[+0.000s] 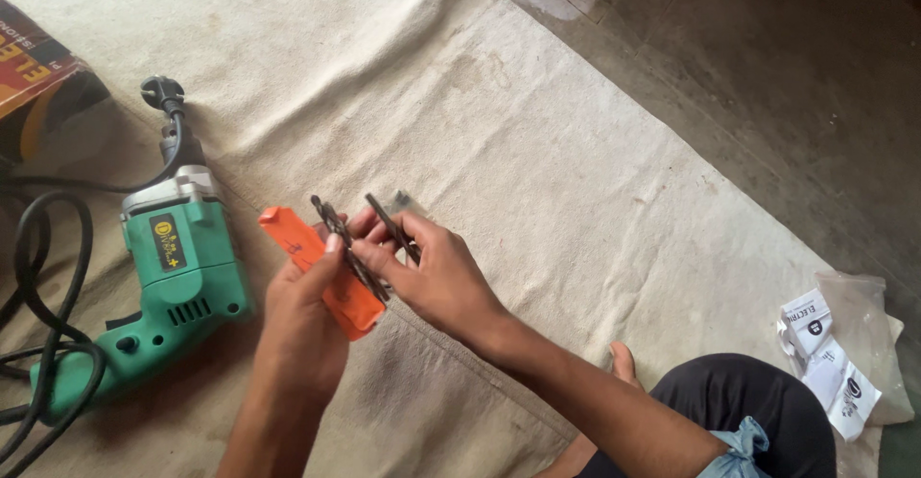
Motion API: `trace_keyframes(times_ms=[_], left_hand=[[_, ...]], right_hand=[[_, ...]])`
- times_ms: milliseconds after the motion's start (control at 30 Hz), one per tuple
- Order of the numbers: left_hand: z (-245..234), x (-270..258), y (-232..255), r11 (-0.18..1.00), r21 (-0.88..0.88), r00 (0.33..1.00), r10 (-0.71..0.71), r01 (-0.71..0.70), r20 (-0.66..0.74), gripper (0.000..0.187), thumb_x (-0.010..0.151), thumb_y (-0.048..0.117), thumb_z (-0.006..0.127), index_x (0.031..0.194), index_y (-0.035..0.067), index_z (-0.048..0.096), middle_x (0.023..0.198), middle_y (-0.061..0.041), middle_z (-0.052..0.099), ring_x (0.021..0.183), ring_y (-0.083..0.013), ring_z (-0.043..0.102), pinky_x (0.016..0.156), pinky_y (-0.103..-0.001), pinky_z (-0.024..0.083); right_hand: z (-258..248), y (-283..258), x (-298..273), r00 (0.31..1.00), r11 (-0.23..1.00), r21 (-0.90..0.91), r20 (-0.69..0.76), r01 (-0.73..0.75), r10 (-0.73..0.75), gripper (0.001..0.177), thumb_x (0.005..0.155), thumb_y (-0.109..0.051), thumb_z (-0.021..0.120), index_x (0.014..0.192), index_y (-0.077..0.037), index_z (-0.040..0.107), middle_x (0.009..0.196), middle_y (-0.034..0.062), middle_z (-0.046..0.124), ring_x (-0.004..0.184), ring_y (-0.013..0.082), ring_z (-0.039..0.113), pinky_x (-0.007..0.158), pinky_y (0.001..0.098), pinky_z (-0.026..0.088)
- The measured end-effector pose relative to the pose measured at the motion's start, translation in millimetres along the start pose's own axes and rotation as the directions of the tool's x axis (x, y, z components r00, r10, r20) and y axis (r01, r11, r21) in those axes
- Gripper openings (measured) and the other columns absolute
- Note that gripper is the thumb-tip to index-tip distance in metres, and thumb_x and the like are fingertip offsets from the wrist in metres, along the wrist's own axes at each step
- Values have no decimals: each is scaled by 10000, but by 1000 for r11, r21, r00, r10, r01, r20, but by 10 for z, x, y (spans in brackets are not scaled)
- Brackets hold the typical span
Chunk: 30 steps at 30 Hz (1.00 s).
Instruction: The person assembles a corded electric drill by inserting a drill bit into the chuck and tightening it with a chuck key. They then remove the bit, inspect several drill bits, and place them into a plastic case.
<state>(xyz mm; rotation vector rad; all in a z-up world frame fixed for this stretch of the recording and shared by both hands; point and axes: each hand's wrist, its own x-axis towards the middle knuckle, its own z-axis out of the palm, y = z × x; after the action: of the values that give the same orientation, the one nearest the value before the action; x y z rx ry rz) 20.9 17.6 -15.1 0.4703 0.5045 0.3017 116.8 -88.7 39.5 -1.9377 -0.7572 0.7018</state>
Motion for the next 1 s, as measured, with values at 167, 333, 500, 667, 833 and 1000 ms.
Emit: trace_keyframes(times_ms=[167, 333, 500, 667, 833, 1000], left_hand=[[-51, 0, -103, 999, -34, 1000, -5, 6, 30, 301, 1018, 165, 539, 1237, -26, 620, 1214, -143, 706, 1107, -229, 691, 1004, -396, 539], [-72, 11, -124, 1000, -1, 1000, 7, -7, 14, 313, 1026, 152, 541, 1269, -35, 606, 1214, -128, 705, 1109, -208, 681, 1010, -387, 522], [-62, 11, -15, 999, -32, 1000, -3, 2, -14, 376, 1009, 129, 495, 1354, -16, 460, 1340, -195, 649, 1208, -250, 661, 1005, -410, 542], [-19, 7, 98, 999, -47, 1000, 4, -5, -18, 410, 988, 94, 490, 1371, -42, 433, 1409, -268, 592, 1281, -329, 617, 1046, -429, 543], [0, -15, 115, 1000, -32, 1000, 0, 1, 16, 428, 976, 73, 488, 1388, -36, 444, 1396, -253, 608, 1320, -304, 606, 1055, -419, 483], [-29, -18, 64, 1000, 21, 999, -15, 15, 35, 411, 980, 93, 523, 1374, -28, 520, 1350, -165, 648, 1248, -223, 626, 1062, -382, 492]], right_hand=[[3, -36, 3, 997, 968, -244, -64, -65, 51, 273, 927, -281, 692, 1085, -61, 720, 938, 57, 768, 833, 142, 749, 697, 300, 596], [-22, 59, 57, 960, 945, -187, 32, -267, 277, 303, 960, -316, 619, 1108, -67, 709, 966, 88, 746, 883, 139, 717, 779, 339, 584], [-145, 134, 83, 961, 720, 636, 166, -276, 222, 237, 1088, -187, 457, 1144, 14, 569, 1048, 125, 606, 989, 229, 601, 1028, 469, 536], [-229, 125, 100, 946, 348, 890, 220, -294, 237, 266, 926, -153, 344, 1020, -17, 552, 921, 122, 641, 854, 201, 651, 865, 404, 573], [-192, 139, 115, 959, 565, 776, 206, -282, 197, 278, 1048, -250, 512, 1116, 3, 603, 868, 54, 551, 659, 112, 495, 612, 260, 440], [-120, 141, 80, 961, 906, 321, 112, -275, 253, 312, 986, -301, 692, 1134, -26, 682, 881, 68, 675, 635, 97, 458, 572, 259, 389]])
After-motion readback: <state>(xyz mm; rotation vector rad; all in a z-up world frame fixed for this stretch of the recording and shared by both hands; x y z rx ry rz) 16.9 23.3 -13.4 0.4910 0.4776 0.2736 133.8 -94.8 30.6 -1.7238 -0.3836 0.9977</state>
